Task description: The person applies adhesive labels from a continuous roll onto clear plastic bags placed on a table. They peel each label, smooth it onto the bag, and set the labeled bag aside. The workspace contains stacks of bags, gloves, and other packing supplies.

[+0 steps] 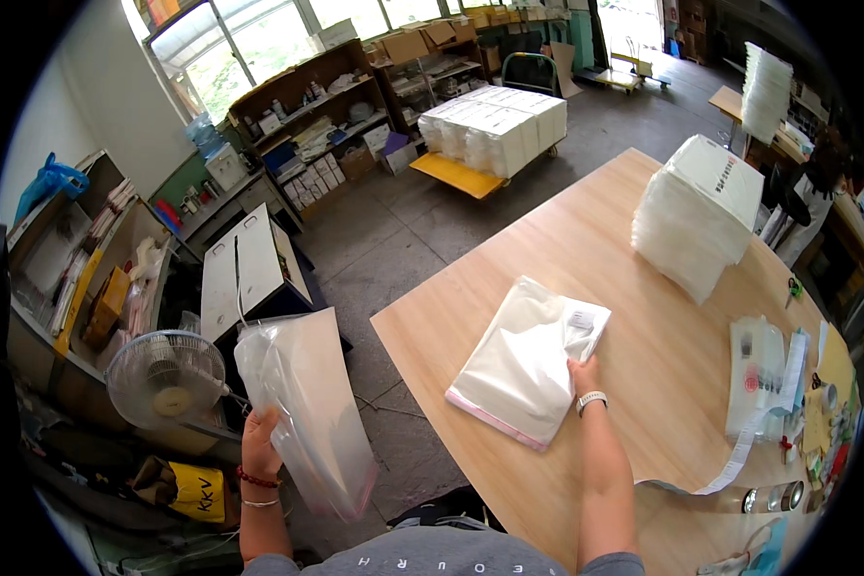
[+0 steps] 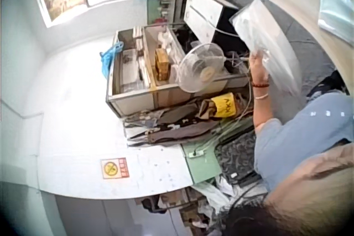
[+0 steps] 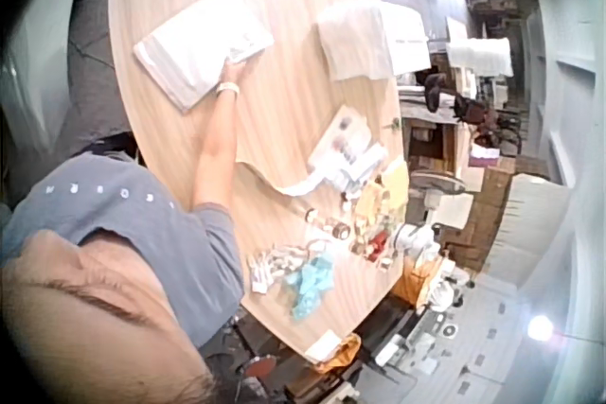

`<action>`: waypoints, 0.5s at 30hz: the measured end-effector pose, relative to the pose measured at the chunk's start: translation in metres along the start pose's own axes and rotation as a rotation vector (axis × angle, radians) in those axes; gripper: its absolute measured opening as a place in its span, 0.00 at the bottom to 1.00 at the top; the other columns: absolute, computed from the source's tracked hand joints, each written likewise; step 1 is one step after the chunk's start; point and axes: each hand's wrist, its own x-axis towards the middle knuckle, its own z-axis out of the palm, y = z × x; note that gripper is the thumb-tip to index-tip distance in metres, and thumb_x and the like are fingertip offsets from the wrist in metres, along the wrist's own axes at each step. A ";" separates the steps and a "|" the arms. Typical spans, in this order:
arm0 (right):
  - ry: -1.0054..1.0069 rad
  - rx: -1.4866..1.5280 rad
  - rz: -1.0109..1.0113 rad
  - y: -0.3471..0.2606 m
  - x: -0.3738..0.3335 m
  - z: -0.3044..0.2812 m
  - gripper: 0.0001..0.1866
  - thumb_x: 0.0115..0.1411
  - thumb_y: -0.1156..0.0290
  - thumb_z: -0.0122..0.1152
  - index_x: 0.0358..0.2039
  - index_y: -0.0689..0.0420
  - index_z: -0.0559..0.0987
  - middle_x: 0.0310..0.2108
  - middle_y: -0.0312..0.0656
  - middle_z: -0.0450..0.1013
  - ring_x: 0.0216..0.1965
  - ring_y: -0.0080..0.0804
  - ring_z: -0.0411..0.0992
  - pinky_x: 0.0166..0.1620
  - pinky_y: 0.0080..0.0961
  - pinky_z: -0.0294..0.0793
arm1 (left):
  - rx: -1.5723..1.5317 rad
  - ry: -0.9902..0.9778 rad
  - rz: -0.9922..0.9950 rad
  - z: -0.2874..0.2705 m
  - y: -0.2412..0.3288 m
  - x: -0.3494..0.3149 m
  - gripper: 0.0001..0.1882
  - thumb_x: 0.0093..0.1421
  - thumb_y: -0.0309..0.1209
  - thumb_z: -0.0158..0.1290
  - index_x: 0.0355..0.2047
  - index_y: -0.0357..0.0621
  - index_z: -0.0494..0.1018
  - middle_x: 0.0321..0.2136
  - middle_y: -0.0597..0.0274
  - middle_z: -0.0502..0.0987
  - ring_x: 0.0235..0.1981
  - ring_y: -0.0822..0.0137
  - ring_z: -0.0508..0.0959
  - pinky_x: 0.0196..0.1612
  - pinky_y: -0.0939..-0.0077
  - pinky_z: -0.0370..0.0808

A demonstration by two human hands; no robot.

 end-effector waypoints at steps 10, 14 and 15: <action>-0.327 0.165 -0.111 -0.049 -0.136 -0.021 0.13 0.52 0.70 0.54 0.39 0.60 0.68 0.35 0.42 0.67 0.36 0.26 0.69 0.29 0.18 0.69 | -0.048 -0.330 -0.171 0.097 -0.032 0.023 0.10 0.56 0.26 0.45 0.39 0.39 0.67 0.32 0.62 0.73 0.31 0.71 0.74 0.33 0.78 0.71; -0.027 -0.369 -0.244 -0.007 -0.183 -0.071 0.15 0.51 0.70 0.51 0.40 0.59 0.68 0.36 0.44 0.69 0.31 0.37 0.71 0.32 0.29 0.70 | 0.015 -0.486 -0.211 0.134 -0.063 0.002 0.08 0.57 0.28 0.45 0.36 0.39 0.68 0.29 0.65 0.73 0.29 0.74 0.73 0.31 0.82 0.70; 0.130 -0.612 -0.370 0.009 -0.188 -0.088 0.16 0.51 0.70 0.51 0.41 0.58 0.67 0.37 0.44 0.69 0.31 0.40 0.71 0.33 0.31 0.71 | 0.021 -0.513 -0.210 0.143 -0.072 -0.004 0.08 0.57 0.28 0.45 0.36 0.39 0.68 0.29 0.65 0.73 0.29 0.75 0.73 0.31 0.83 0.70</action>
